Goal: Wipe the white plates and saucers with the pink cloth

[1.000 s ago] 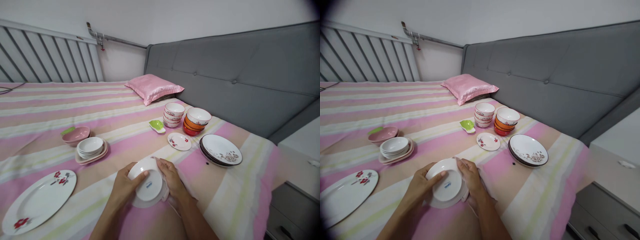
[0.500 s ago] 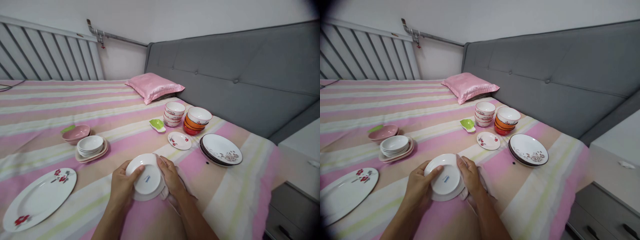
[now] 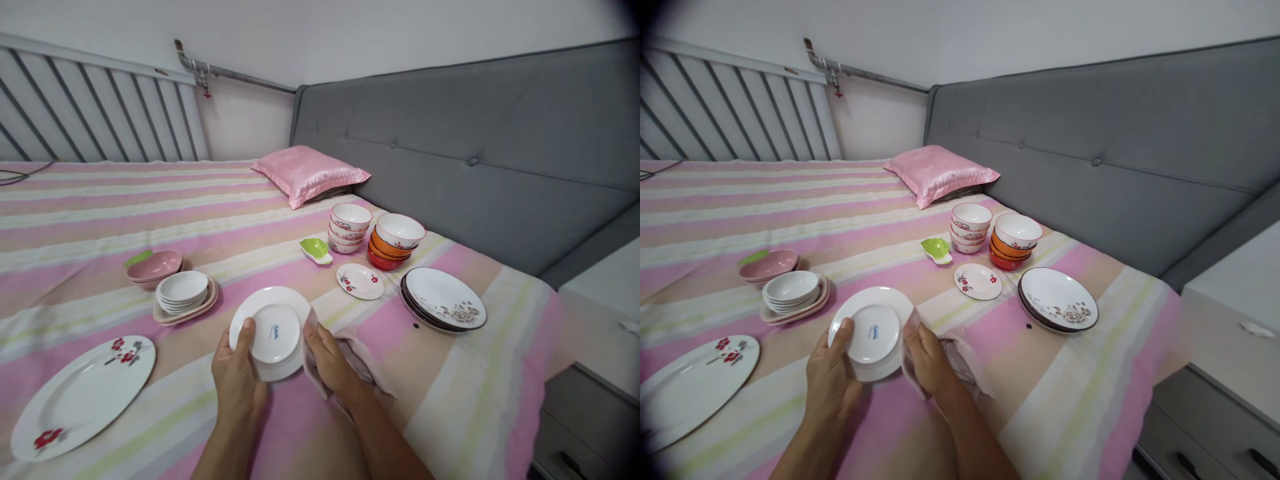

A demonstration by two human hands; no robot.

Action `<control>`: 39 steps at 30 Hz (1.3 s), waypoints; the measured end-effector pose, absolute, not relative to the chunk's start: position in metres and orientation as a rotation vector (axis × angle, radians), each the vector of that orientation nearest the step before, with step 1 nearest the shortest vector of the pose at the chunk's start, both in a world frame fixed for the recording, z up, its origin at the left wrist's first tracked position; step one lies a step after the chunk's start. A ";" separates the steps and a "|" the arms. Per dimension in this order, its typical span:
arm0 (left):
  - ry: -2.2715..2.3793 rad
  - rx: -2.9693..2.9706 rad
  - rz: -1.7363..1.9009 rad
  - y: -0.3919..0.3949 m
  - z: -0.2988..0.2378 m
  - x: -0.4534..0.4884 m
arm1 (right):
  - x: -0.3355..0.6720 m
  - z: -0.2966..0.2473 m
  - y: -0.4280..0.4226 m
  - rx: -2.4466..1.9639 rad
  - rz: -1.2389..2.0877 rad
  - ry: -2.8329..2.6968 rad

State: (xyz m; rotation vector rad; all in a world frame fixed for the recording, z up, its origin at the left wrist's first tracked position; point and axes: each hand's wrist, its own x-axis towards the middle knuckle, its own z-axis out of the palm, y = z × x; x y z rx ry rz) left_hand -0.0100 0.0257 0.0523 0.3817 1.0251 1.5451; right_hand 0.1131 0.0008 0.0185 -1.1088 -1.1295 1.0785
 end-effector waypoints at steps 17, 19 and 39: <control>0.932 0.550 1.272 0.015 0.054 -0.002 | 0.117 0.012 0.008 -1.009 1.053 -0.662; 0.880 0.684 1.064 0.012 0.056 -0.004 | 0.124 0.014 0.011 -0.967 1.024 -0.545; 0.939 0.575 1.152 0.011 0.054 -0.001 | 0.121 0.024 0.007 -0.948 1.120 -0.799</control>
